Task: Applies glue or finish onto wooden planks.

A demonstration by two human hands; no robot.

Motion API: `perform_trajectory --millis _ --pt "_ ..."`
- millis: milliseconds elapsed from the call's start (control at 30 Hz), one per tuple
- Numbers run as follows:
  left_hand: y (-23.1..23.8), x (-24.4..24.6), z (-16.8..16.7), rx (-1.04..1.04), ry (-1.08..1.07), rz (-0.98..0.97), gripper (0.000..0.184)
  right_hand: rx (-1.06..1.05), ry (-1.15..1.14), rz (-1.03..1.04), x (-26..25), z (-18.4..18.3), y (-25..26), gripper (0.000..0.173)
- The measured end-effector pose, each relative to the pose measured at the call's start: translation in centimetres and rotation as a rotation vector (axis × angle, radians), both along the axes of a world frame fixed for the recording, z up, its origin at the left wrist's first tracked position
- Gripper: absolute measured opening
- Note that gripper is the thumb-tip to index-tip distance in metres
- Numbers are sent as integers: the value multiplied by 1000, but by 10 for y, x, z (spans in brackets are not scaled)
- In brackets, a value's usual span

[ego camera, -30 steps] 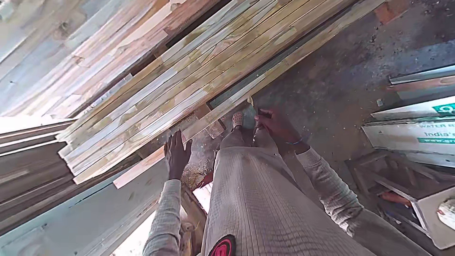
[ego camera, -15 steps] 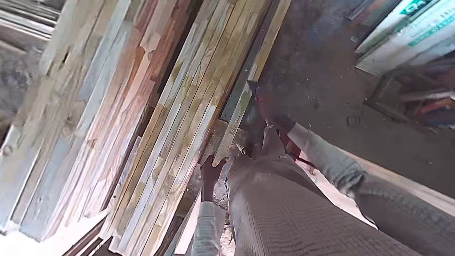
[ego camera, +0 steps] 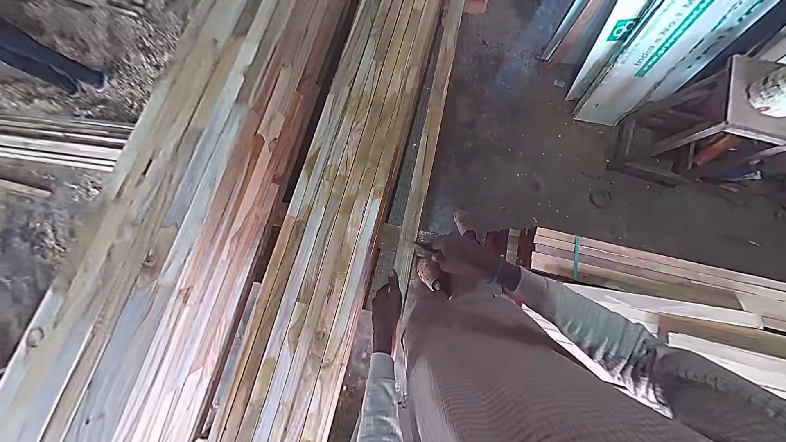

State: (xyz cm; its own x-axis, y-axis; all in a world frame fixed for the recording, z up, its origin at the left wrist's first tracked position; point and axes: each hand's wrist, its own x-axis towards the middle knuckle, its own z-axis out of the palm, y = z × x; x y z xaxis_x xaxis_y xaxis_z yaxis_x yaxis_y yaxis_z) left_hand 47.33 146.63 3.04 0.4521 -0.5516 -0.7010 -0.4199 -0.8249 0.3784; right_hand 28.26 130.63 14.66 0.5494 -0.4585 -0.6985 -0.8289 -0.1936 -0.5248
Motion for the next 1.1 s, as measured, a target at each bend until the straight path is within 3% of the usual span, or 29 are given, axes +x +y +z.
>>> perform_trajectory --millis 67,133,233,267,333,367,467,567,600,667,733,800,833,900,967,1100 --pt "-9 16 0 -6 283 143 85 19 -76 -101 -13 3 -10 32" --pt "-9 28 5 -40 580 303 70 23 -142 -194 -27 7 -13 35" --pt "-5 40 -15 -46 894 441 77 26 -198 -276 -39 0 -19 38" --pt "-9 39 -10 -83 766 401 72 48 -187 -304 -41 -1 -23 39" --pt "-16 32 9 -128 299 156 57 77 -165 -363 -47 1 -30 40" --pt "-18 24 17 -94 117 48 62 77 -162 -386 -50 0 -32 39" --pt "-15 5 27 6 -35 -80 75 21 -170 -429 -54 7 -40 39" --pt "-12 26 17 -4 249 77 73 -15 -246 -464 -47 24 -55 35" --pt "-9 32 11 -16 432 199 67 -30 -276 -451 -47 21 -61 35" --pt "-8 40 -7 61 869 428 72 -105 -344 -401 -44 -3 -80 39" --pt "-12 44 -10 129 1012 474 78 -201 -312 -352 -26 -5 -98 42" --pt "-12 39 -11 118 964 447 81 -273 -225 -259 -4 -11 -120 45" --pt "-10 34 -9 92 827 418 80 -311 -210 -222 4 -20 -126 46" --pt "-17 24 6 65 313 218 73 -441 -255 -182 14 -30 -125 46" --pt "-24 10 19 138 6 58 80 -554 -267 -194 8 -42 -110 54" --pt "-18 1 21 203 -64 61 90 -596 -145 -130 -14 -89 -39 68"
